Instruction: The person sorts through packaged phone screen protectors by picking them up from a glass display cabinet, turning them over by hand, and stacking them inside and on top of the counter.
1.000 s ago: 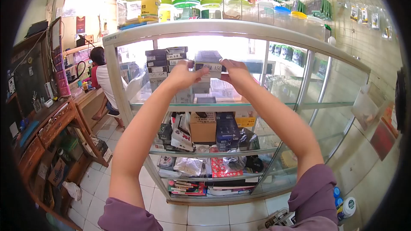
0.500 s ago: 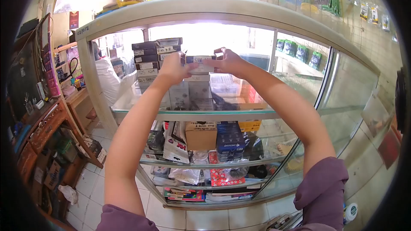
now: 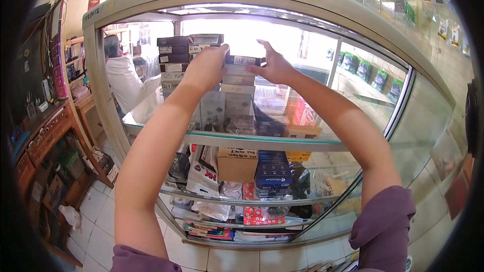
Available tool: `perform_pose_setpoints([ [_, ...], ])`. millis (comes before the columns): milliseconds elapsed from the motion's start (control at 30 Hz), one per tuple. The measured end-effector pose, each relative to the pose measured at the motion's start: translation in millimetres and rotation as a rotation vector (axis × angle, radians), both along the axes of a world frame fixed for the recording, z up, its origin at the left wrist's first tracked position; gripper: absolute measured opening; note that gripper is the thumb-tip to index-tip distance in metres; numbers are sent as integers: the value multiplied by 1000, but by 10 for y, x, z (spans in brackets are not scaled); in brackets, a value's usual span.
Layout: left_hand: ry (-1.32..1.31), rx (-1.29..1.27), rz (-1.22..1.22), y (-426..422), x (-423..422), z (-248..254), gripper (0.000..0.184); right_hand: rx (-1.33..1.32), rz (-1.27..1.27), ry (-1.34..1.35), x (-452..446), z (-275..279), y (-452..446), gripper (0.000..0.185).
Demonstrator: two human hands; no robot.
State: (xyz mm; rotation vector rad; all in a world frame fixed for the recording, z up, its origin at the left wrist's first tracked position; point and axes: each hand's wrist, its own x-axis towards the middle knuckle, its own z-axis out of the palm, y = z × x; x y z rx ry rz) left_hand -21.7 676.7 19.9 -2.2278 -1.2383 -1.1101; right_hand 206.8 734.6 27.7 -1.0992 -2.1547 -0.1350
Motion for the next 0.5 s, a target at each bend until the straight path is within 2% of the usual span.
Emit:
perform_pose_setpoints([
  [67, -10, -29, -18, 6, 9, -4, 32, 22, 0, -7, -15, -12, 2, 102],
  [167, -31, -57, 9, -32, 41, -26, 34, -114, -22, 65, -84, -61, -146, 99],
  [267, -24, -41, -19, -43, 22, -50, 37, -55, -62, 92, -144, -163, -131, 94],
  [400, -8, -44, -21, -59, 30, -61, 39, 68, 49, 64, -44, -253, 25, 88],
  [467, 64, -79, 31, -76, 38, -55, 52, 87, 85, 46, -29, -264, 58, 86],
  [500, 65, -81, 31, -111, 26, -42, 52, 90, 97, 55, -21, -288, 76, 91],
])
